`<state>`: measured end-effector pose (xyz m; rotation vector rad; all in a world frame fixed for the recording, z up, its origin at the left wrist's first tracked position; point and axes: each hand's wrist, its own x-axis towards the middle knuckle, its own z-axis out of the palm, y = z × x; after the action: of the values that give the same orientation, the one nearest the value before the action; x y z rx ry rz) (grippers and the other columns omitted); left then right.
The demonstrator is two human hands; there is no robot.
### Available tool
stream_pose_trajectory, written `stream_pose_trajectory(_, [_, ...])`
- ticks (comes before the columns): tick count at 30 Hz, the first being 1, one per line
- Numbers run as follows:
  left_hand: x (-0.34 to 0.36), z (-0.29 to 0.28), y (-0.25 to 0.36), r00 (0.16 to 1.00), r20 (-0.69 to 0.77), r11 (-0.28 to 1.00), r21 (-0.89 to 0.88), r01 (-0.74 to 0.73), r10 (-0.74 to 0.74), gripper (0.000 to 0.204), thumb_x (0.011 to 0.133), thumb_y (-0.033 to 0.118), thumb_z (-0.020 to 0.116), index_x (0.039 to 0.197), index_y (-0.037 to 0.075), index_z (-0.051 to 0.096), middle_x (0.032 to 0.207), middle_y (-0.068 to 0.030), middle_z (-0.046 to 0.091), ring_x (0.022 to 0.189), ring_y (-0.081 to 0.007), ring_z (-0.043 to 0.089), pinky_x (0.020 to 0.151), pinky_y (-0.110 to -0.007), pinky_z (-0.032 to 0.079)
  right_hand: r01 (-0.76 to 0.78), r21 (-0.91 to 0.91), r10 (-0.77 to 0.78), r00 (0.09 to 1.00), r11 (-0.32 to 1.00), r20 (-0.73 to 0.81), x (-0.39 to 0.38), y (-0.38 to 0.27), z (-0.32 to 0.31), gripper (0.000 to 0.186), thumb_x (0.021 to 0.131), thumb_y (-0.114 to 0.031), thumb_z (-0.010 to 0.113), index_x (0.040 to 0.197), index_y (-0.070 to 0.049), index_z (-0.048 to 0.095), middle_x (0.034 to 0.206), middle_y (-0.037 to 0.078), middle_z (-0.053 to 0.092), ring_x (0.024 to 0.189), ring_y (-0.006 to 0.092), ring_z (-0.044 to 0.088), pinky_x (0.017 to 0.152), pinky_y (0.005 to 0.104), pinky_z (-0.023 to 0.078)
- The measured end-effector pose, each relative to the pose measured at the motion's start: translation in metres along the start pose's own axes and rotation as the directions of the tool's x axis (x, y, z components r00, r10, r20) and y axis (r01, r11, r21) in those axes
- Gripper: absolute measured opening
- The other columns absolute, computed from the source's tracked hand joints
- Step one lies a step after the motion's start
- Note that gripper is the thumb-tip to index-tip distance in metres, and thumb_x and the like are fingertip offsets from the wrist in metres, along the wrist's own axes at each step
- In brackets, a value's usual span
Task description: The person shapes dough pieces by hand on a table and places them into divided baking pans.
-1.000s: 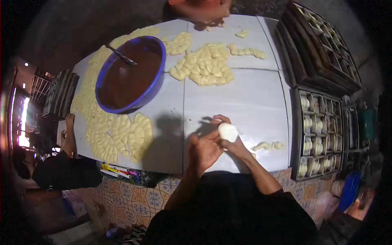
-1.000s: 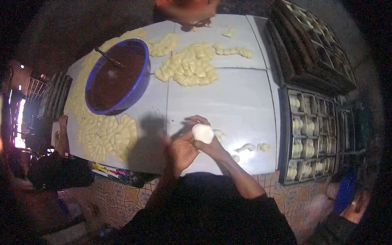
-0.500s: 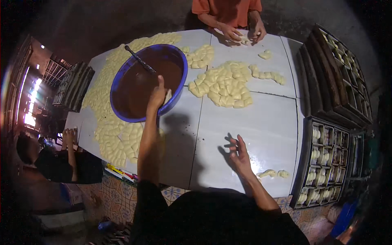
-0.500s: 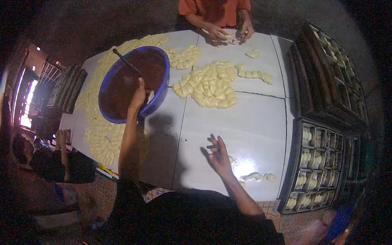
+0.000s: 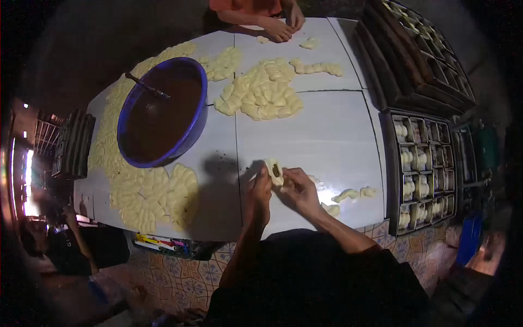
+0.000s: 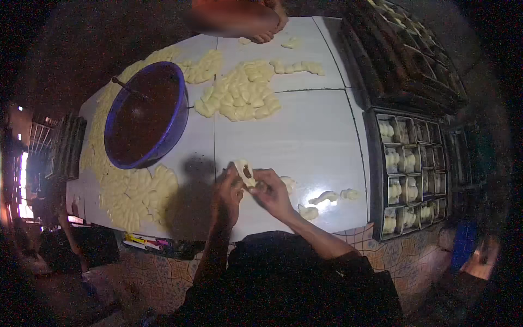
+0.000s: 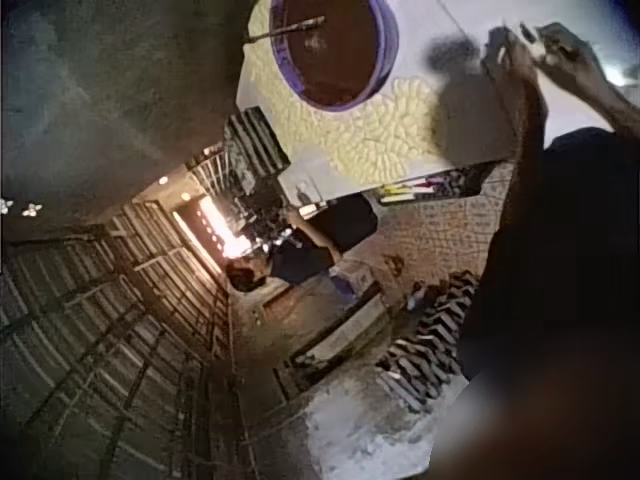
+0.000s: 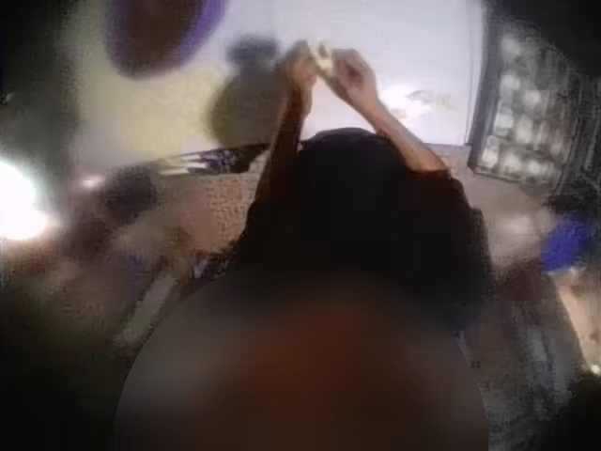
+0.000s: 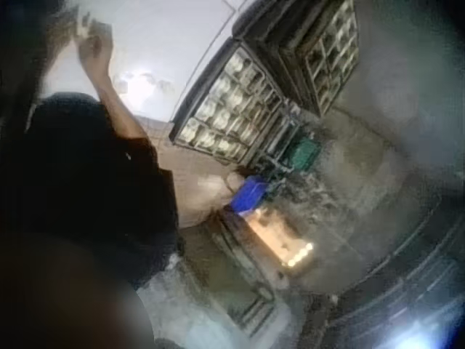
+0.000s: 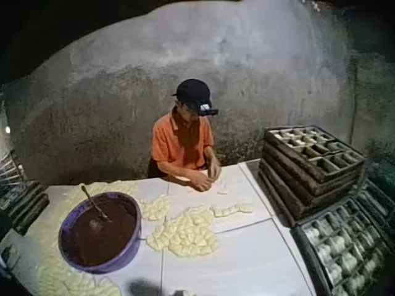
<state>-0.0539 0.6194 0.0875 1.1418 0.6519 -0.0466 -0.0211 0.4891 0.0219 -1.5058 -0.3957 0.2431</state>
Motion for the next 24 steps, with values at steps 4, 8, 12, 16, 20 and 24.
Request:
stream_pose_trajectory(4, [-0.009, -0.009, -0.023, 0.961, 0.240, 0.929, 0.304, -0.210, 0.139, 0.042, 0.094, 0.023, 0.050, 0.127, -0.004, 0.049, 0.112, -0.0156, 0.059, 0.112, -0.0239, 0.056, 0.091, -0.033, 0.046, 0.335, -0.491, -0.285, 0.942, 0.804, 0.177, -0.020, -0.011, -0.026, 0.038, 0.079, -0.005, 0.065, 0.117, -0.001, 0.057, 0.109, 0.016, 0.050, 0.094, 0.0259, 0.052, 0.080, 0.0322, 0.045])
stream_pose_trajectory(8, [-0.022, -0.002, -0.046, 0.890, 0.364, 0.906, 0.212, -0.366, 0.274, 0.024, 0.092, 0.006, 0.052, 0.111, -0.008, 0.057, 0.102, -0.0139, 0.061, 0.093, -0.0196, 0.064, 0.074, -0.028, 0.054, 0.104, 0.108, -0.084, 0.980, 0.989, -0.178, -0.025, -0.021, -0.034, 0.017, 0.079, 0.002, 0.060, 0.096, 0.001, 0.061, 0.104, 0.015, 0.055, 0.096, 0.0263, 0.057, 0.086, 0.0306, 0.046])
stream_pose_trajectory(12, [-0.029, 0.013, -0.056, 0.944, 0.242, 0.887, 0.351, -0.300, 0.224, 0.021, 0.095, 0.012, 0.052, 0.101, -0.007, 0.058, 0.091, -0.0135, 0.063, 0.093, -0.0222, 0.065, 0.078, -0.033, 0.056, 0.082, -0.016, -0.082, 0.996, 0.997, -0.039, -0.035, -0.033, -0.047, 0.021, 0.081, -0.004, 0.063, 0.102, -0.001, 0.062, 0.105, 0.013, 0.057, 0.097, 0.0242, 0.058, 0.084, 0.0298, 0.047])
stream_pose_trajectory(16, [-0.022, 0.014, -0.084, 0.984, 0.143, 0.987, 0.106, -0.120, 0.104, 0.021, 0.093, 0.016, 0.057, 0.096, -0.005, 0.059, 0.090, -0.0111, 0.063, 0.081, -0.0165, 0.063, 0.076, -0.032, 0.056, -0.053, -0.243, 0.074, 0.994, 0.969, 0.080, -0.052, -0.026, -0.055, 0.026, 0.086, -0.012, 0.062, 0.110, -0.003, 0.064, 0.113, 0.012, 0.058, 0.098, 0.0235, 0.058, 0.084, 0.0313, 0.047])
stream_pose_trajectory(20, [-0.018, 0.011, -0.089, 0.936, 0.278, 0.827, 0.457, -0.327, 0.216, 0.019, 0.086, 0.003, 0.063, 0.101, -0.004, 0.055, 0.096, -0.0111, 0.061, 0.085, -0.0156, 0.062, 0.075, -0.031, 0.056, -0.239, -0.111, 0.240, 0.971, 0.965, -0.007, -0.055, -0.019, -0.055, 0.030, 0.088, -0.015, 0.060, 0.117, -0.004, 0.061, 0.115, 0.014, 0.057, 0.100, 0.0208, 0.056, 0.081, 0.0323, 0.047])
stream_pose_trajectory(24, [-0.019, 0.005, -0.084, 0.854, 0.376, 0.896, 0.117, -0.428, 0.359, 0.035, 0.081, -0.008, 0.061, 0.112, -0.001, 0.047, 0.106, -0.0130, 0.055, 0.095, -0.0176, 0.059, 0.077, -0.031, 0.055, -0.618, 0.122, 0.568, 0.771, 0.777, 0.289, -0.040, -0.017, -0.066, 0.040, 0.094, -0.018, 0.053, 0.131, -0.002, 0.049, 0.110, 0.011, 0.059, 0.101, 0.0177, 0.058, 0.079, 0.0296, 0.050])
